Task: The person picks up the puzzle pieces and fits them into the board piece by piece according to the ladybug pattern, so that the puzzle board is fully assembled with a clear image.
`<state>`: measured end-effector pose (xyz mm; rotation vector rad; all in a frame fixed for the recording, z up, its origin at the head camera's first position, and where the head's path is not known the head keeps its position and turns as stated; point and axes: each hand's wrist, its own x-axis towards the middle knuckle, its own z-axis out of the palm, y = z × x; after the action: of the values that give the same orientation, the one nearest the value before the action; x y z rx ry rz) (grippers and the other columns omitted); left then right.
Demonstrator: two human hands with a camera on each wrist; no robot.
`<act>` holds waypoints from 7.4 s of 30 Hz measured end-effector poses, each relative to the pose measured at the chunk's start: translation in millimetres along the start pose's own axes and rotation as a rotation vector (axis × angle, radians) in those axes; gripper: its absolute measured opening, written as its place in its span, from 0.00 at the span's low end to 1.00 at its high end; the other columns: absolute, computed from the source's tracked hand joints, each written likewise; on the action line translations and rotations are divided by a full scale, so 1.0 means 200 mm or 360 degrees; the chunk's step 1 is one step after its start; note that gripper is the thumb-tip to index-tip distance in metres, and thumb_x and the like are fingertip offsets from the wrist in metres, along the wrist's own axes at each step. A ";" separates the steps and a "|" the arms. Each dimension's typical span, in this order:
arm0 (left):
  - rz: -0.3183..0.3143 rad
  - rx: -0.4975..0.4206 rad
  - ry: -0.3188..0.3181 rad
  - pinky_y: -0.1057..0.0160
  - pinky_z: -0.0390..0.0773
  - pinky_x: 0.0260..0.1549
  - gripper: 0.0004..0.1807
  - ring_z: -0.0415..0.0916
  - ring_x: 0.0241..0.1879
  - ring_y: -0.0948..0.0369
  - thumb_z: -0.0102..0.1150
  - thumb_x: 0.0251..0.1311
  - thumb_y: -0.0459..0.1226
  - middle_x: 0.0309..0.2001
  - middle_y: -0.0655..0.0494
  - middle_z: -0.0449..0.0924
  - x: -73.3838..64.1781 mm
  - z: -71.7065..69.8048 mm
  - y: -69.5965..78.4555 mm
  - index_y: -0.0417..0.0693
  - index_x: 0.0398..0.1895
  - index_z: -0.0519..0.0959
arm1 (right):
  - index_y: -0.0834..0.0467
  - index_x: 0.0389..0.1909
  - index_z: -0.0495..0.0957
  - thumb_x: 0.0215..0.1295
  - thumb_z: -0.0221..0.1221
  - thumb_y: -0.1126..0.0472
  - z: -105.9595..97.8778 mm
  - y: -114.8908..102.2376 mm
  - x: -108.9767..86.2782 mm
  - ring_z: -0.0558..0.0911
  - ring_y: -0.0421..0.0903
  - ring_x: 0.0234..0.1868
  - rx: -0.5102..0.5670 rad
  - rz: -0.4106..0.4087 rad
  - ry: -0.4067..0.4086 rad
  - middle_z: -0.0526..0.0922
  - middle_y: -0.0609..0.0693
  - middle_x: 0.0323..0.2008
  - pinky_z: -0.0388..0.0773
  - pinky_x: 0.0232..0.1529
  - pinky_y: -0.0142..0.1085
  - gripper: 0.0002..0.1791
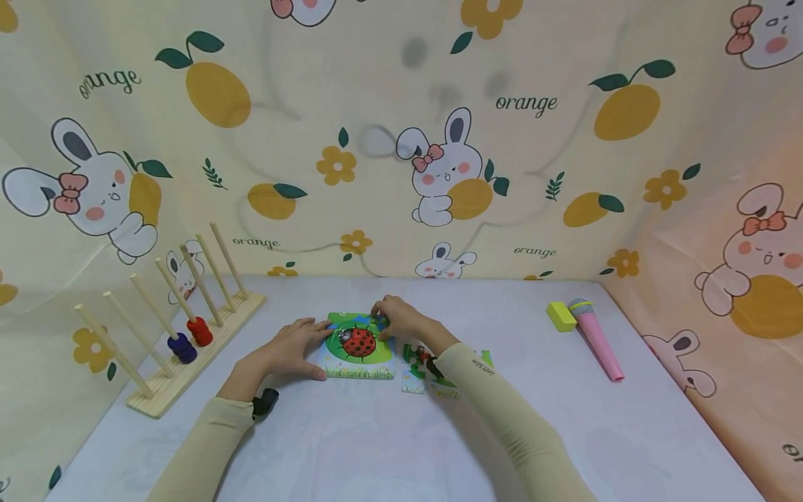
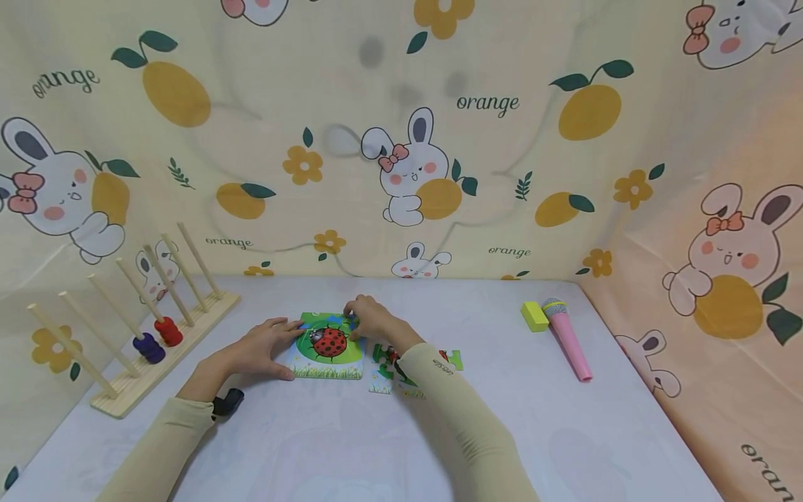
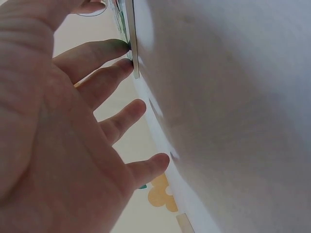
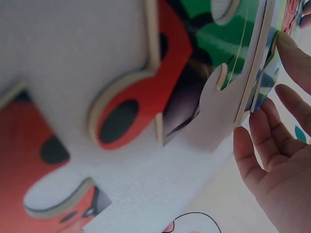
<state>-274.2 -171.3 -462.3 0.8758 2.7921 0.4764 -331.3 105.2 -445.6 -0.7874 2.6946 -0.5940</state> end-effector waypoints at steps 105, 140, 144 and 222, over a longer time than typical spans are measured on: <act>-0.0042 -0.0067 0.0029 0.22 0.49 0.60 0.48 0.49 0.72 0.32 0.70 0.53 0.58 0.74 0.40 0.60 -0.05 -0.01 -0.02 0.45 0.73 0.66 | 0.63 0.56 0.77 0.55 0.71 0.71 0.02 0.10 -0.48 0.70 0.46 0.38 0.0028 -0.0059 0.0129 0.72 0.52 0.38 0.72 0.41 0.41 0.26; -0.0028 -0.0080 0.0032 0.23 0.52 0.61 0.48 0.49 0.72 0.32 0.68 0.54 0.59 0.73 0.40 0.61 -0.04 0.00 -0.04 0.45 0.73 0.66 | 0.64 0.49 0.80 0.63 0.63 0.73 0.05 -0.21 -0.08 0.78 0.41 0.28 0.0409 -0.0250 0.0156 0.80 0.50 0.30 0.76 0.30 0.31 0.13; -0.0020 -0.0080 0.0038 0.23 0.52 0.61 0.48 0.50 0.72 0.32 0.69 0.54 0.58 0.73 0.40 0.61 -0.04 0.00 -0.04 0.44 0.73 0.66 | 0.62 0.48 0.81 0.63 0.64 0.71 0.10 -0.27 -0.02 0.77 0.40 0.30 0.0361 -0.0219 0.0150 0.79 0.47 0.28 0.76 0.35 0.31 0.12; -0.0032 -0.0050 0.0037 0.22 0.51 0.60 0.48 0.49 0.73 0.33 0.68 0.54 0.60 0.74 0.41 0.60 -0.05 0.01 -0.04 0.46 0.74 0.66 | 0.49 0.80 0.51 0.72 0.41 0.30 0.25 -0.40 -0.30 0.43 0.48 0.79 -0.0788 -0.0324 -0.0264 0.44 0.44 0.80 0.47 0.72 0.63 0.43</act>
<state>-270.5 -182.7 -465.9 0.8406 2.8033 0.5290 -228.7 61.0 -444.6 -1.1828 2.6477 0.1139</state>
